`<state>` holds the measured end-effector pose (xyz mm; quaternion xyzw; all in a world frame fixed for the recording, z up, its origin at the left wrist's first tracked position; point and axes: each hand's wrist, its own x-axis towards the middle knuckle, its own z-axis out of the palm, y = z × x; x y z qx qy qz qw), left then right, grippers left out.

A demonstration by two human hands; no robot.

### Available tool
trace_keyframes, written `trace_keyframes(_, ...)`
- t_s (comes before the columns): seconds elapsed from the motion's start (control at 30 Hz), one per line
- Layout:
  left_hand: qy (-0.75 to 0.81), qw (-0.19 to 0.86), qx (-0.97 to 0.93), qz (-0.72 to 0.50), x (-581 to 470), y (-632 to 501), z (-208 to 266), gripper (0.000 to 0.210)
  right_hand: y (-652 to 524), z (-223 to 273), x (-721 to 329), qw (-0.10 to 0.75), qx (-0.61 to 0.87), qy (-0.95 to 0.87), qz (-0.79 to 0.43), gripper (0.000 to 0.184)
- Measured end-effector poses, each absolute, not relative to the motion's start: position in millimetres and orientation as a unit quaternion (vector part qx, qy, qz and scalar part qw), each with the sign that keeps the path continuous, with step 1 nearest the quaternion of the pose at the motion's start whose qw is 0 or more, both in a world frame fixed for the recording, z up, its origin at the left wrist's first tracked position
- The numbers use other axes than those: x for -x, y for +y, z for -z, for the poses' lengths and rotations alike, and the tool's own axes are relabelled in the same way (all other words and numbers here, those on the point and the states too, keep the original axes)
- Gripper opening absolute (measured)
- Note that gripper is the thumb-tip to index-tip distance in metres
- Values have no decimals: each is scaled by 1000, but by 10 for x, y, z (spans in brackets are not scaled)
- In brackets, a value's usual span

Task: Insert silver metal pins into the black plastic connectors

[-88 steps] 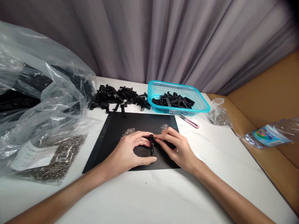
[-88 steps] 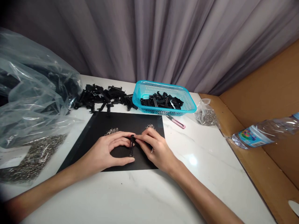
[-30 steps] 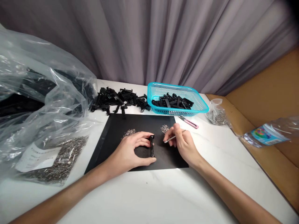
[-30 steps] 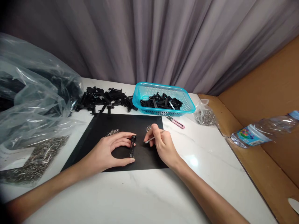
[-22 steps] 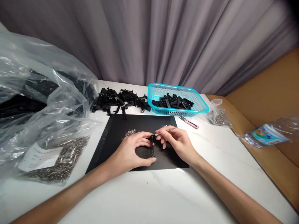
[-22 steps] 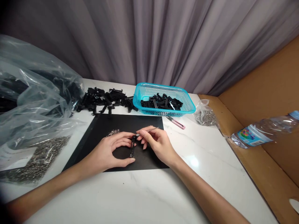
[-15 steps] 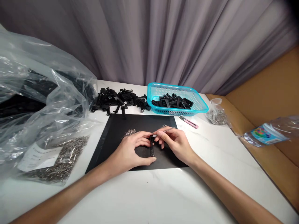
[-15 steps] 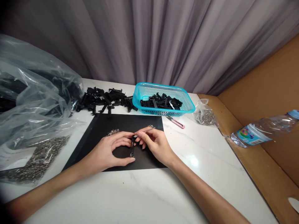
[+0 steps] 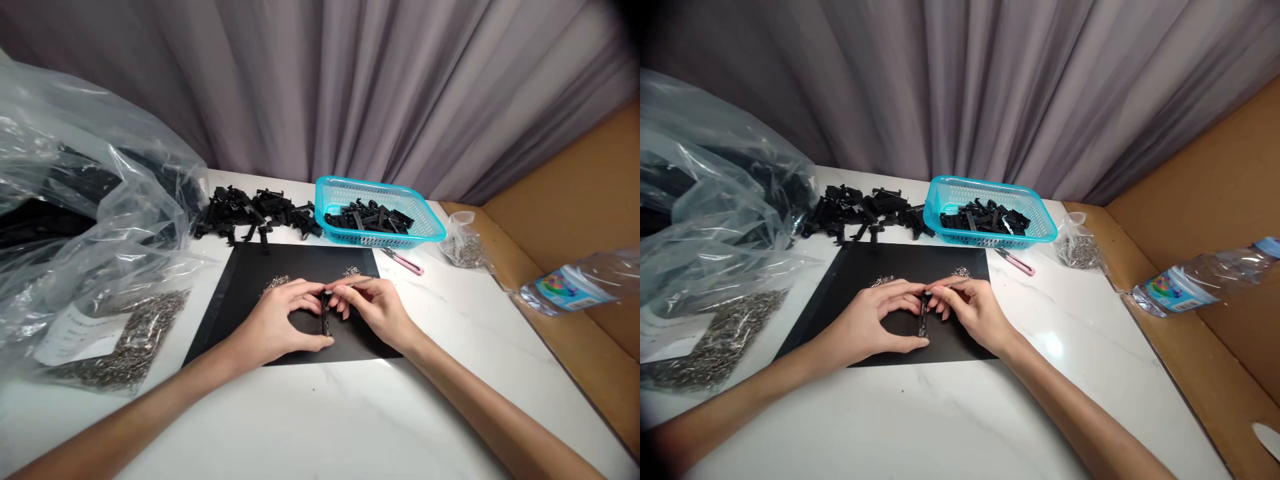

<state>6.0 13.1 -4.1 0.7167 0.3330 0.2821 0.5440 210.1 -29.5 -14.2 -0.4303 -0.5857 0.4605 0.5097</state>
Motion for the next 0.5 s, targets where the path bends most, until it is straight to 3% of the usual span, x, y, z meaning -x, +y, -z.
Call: trace_keyframes(0.5, 348, 529, -720, -283, -68, 116, 39, 71, -329, 115, -2077, 494, 460, -628, -388, 37)
